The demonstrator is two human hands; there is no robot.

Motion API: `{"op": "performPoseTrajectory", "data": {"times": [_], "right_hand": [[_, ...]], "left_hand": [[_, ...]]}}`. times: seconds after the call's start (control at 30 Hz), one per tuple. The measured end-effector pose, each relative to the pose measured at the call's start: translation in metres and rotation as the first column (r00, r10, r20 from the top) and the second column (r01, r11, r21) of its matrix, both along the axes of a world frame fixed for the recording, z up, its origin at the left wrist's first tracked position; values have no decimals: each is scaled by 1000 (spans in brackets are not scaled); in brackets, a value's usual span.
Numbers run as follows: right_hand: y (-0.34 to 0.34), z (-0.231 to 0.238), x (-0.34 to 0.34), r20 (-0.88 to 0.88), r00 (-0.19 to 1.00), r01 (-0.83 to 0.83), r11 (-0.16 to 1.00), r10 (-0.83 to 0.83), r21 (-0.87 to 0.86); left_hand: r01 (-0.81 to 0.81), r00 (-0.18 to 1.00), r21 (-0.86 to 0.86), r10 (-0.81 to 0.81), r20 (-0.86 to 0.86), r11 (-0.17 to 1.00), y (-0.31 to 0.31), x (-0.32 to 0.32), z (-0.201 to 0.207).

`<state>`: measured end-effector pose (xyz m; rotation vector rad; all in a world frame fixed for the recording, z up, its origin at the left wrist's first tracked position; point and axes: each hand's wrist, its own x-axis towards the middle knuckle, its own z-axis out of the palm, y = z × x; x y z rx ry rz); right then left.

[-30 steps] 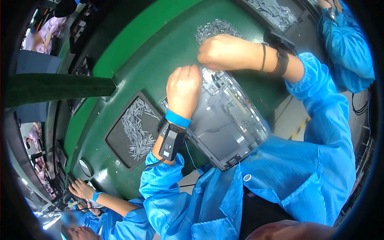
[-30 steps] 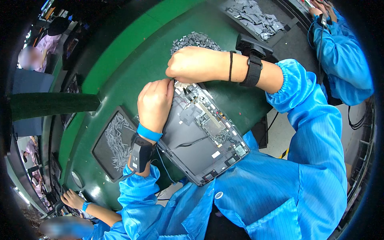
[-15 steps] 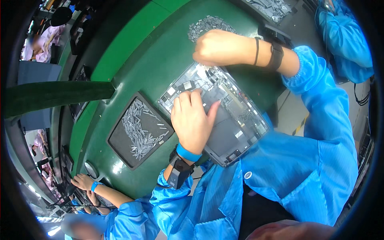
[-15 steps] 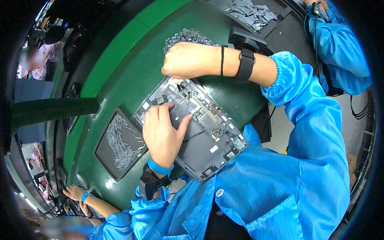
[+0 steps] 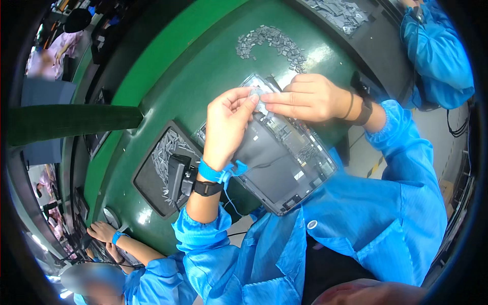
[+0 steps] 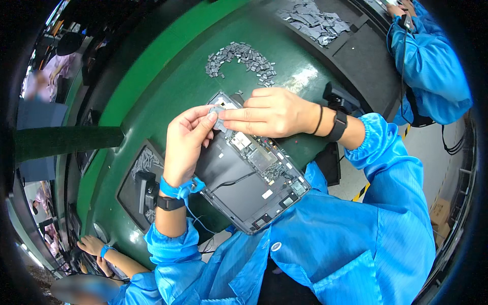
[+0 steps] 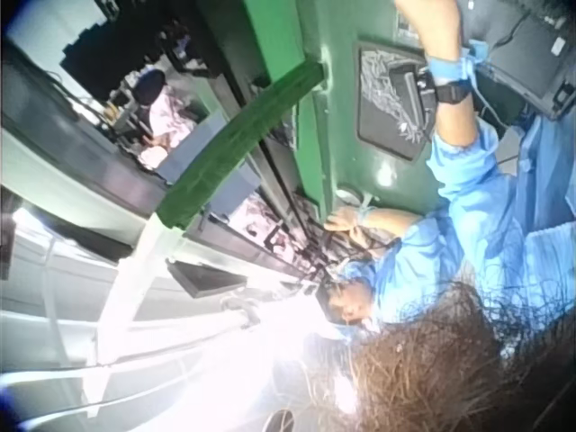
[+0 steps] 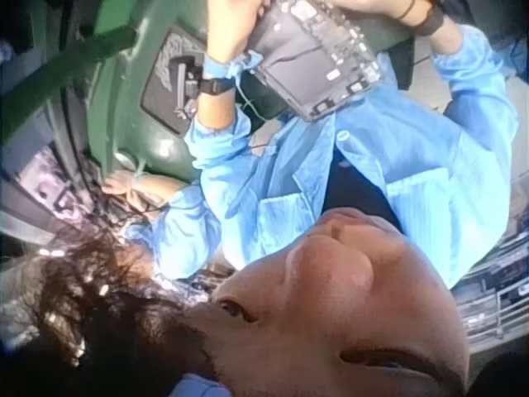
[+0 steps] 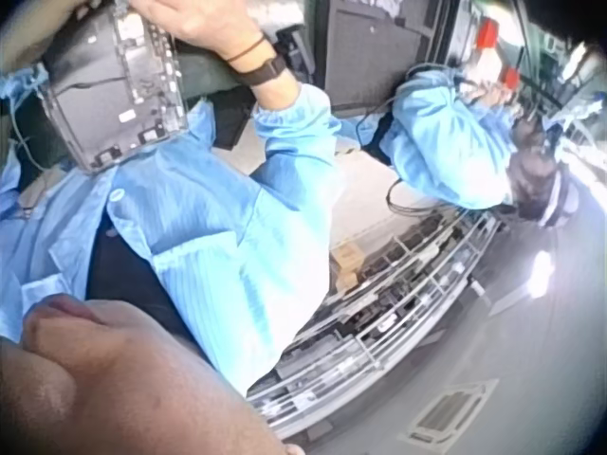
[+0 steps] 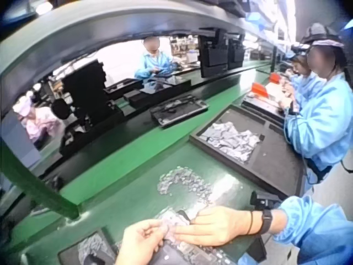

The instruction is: The recorder is assembling internal components of a laptop or tablet on a manufacturing line.

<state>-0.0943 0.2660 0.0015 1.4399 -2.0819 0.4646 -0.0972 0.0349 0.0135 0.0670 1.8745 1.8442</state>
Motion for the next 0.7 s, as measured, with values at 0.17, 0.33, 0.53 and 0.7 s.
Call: {"op": "performPoseTrajectory", "data": {"times": [0.17, 0.33, 0.53, 0.7], "right_hand": [[-6, 1, -1, -86, 987, 136, 990, -137, -22], [-11, -6, -4, -47, 979, 204, 975, -200, 93], [-19, 3, 8, -21, 935, 350, 915, -354, 202], [-21, 8, 5, 96, 944, 268, 903, -316, 335]], "left_hand": [[-201, 805, -386, -72, -589, 900, 1, -13, -8], [-222, 771, -457, -133, -623, 861, 1, -9, -17], [-316, 644, -465, -172, -745, 827, 4, -13, -31], [-306, 669, -461, -156, -726, 833, 3, -14, -32]]}}
